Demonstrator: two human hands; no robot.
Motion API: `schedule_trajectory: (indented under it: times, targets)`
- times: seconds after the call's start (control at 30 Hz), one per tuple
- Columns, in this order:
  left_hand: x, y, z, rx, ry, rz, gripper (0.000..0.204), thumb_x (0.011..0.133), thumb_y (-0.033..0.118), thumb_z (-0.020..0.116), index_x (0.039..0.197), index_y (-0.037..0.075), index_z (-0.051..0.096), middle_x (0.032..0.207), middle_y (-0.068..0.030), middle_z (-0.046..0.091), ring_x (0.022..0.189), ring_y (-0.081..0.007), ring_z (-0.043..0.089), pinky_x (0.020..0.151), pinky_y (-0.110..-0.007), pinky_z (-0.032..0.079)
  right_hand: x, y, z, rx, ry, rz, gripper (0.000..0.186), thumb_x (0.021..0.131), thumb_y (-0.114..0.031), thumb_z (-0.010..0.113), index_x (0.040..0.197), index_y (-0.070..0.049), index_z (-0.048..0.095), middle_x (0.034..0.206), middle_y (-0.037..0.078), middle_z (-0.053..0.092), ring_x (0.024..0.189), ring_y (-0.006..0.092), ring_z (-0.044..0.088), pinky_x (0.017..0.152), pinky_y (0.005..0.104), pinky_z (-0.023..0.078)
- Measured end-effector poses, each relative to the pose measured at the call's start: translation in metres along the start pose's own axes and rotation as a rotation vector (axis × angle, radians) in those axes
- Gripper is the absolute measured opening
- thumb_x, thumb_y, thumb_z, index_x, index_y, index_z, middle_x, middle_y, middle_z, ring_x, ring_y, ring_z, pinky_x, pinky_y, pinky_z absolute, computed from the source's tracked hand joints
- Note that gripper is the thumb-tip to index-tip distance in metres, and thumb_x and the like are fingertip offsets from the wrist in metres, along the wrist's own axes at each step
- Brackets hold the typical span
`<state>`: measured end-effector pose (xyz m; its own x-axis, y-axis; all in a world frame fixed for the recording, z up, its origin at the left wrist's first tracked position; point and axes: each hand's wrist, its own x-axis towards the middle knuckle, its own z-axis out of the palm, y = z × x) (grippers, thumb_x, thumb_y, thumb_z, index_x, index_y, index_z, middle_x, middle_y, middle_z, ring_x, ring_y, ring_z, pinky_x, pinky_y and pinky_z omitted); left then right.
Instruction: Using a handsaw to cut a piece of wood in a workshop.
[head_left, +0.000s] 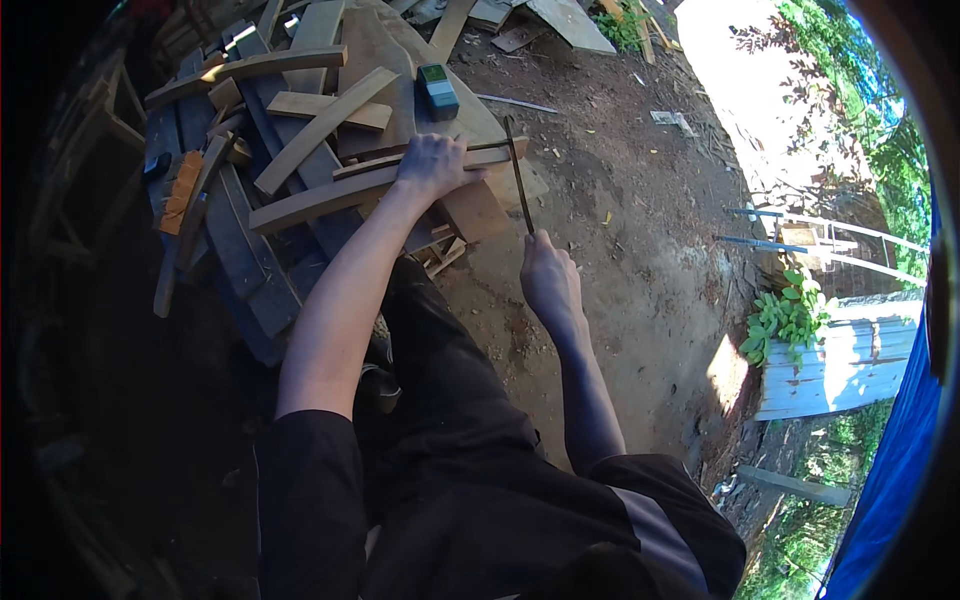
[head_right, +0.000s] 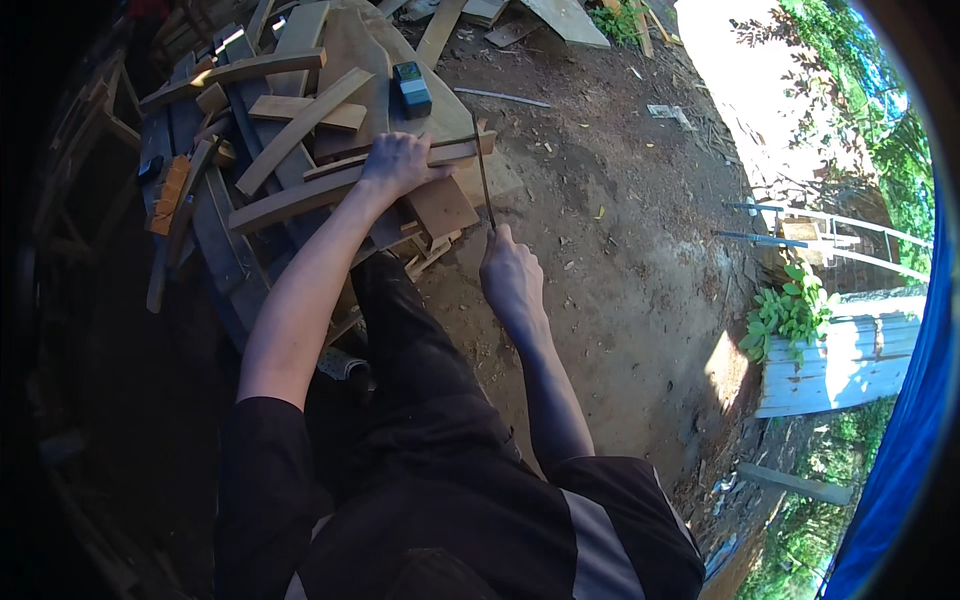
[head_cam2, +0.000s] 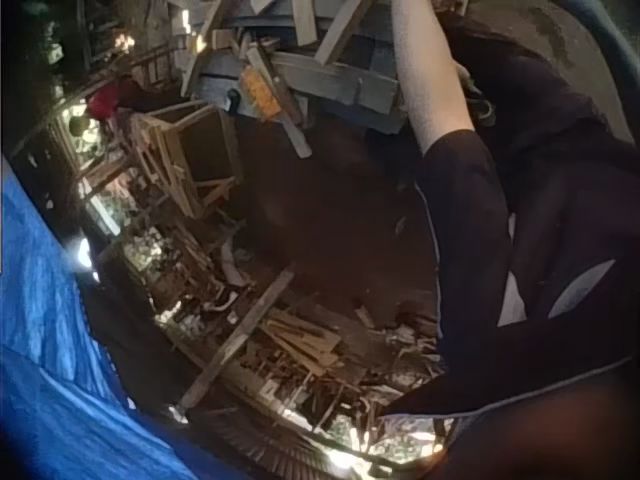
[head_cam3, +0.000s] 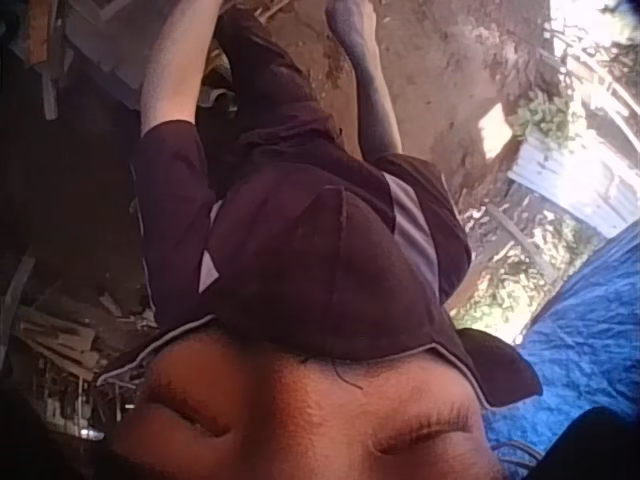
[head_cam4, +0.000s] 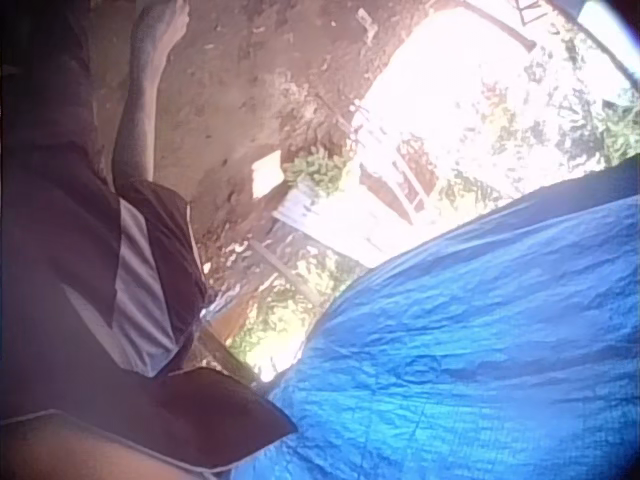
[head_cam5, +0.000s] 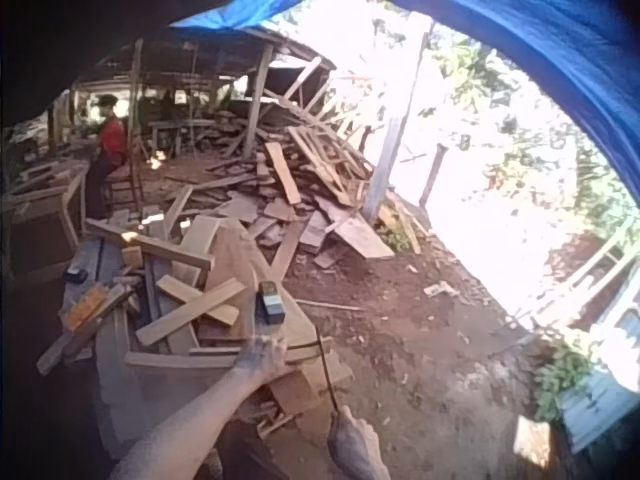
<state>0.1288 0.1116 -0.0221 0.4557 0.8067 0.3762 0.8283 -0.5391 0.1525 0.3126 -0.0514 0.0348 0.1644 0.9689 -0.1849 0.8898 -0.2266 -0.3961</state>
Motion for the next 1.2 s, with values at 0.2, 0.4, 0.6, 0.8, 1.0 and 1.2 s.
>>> schedule_trajectory:
  times: [0.2, 0.4, 0.6, 0.8, 1.0, 1.2]
  targets:
    - [-0.006, 0.01, -0.002, 0.007, 0.018, 0.062, 0.06, 0.077, 0.067, 0.07, 0.087, 0.008, 0.066, 0.067, -0.0113, 0.069, 0.068, -0.0273, 0.072, 0.063, -0.039, 0.057, 0.043, 0.0, 0.002, 0.005, 0.104, -0.06, 0.028, 0.102, -0.024, 0.042, 0.103, 0.0, 0.057, 0.09, 0.03, 0.068, 0.089, 0.048, 0.067, 0.077, 0.0564, 0.052]
    - [0.005, 0.018, -0.004, 0.025, -0.049, -0.011, 0.061, 0.077, 0.067, 0.07, 0.087, 0.007, 0.067, 0.07, -0.0126, 0.07, 0.07, -0.0282, 0.072, 0.064, -0.039, 0.058, 0.101, -0.003, 0.016, 0.084, 0.209, -0.118, 0.038, 0.105, -0.033, 0.039, 0.106, -0.001, 0.06, 0.093, 0.032, 0.067, 0.092, 0.0511, 0.064, 0.081, 0.0585, 0.05]
    - [-0.005, 0.01, -0.007, 0.02, -0.03, 0.003, 0.061, 0.077, 0.067, 0.07, 0.089, 0.007, 0.067, 0.074, -0.013, 0.071, 0.074, -0.0283, 0.073, 0.067, -0.04, 0.058, 0.017, 0.009, 0.006, 0.001, 0.055, -0.064, 0.026, 0.102, -0.022, 0.042, 0.101, 0.001, 0.055, 0.086, 0.032, 0.067, 0.086, 0.0501, 0.066, 0.077, 0.0597, 0.05]
    - [-0.006, 0.016, -0.005, -0.013, 0.016, 0.09, 0.061, 0.078, 0.067, 0.068, 0.09, 0.007, 0.067, 0.074, -0.0129, 0.071, 0.074, -0.0285, 0.073, 0.066, -0.04, 0.058, 0.043, 0.003, 0.004, -0.001, 0.098, -0.054, 0.03, 0.103, -0.025, 0.041, 0.104, 0.0, 0.057, 0.088, 0.031, 0.067, 0.087, 0.0495, 0.066, 0.078, 0.058, 0.051]
    - [0.004, 0.015, -0.007, 0.025, -0.044, -0.07, 0.06, 0.078, 0.068, 0.068, 0.087, 0.009, 0.068, 0.074, -0.0123, 0.071, 0.074, -0.0272, 0.073, 0.066, -0.041, 0.058, 0.091, -0.002, 0.022, 0.115, 0.185, -0.143, 0.029, 0.102, -0.024, 0.041, 0.105, -0.001, 0.058, 0.09, 0.031, 0.068, 0.088, 0.0495, 0.066, 0.079, 0.0584, 0.051]
    - [0.001, -0.002, -0.009, 0.064, -0.041, -0.061, 0.06, 0.079, 0.067, 0.067, 0.086, 0.008, 0.067, 0.074, -0.0117, 0.071, 0.074, -0.0275, 0.073, 0.065, -0.04, 0.057, 0.003, 0.007, 0.014, 0.046, 0.001, -0.056, 0.031, 0.105, -0.028, 0.04, 0.103, -0.001, 0.054, 0.084, 0.034, 0.065, 0.085, 0.0513, 0.064, 0.075, 0.0607, 0.049]
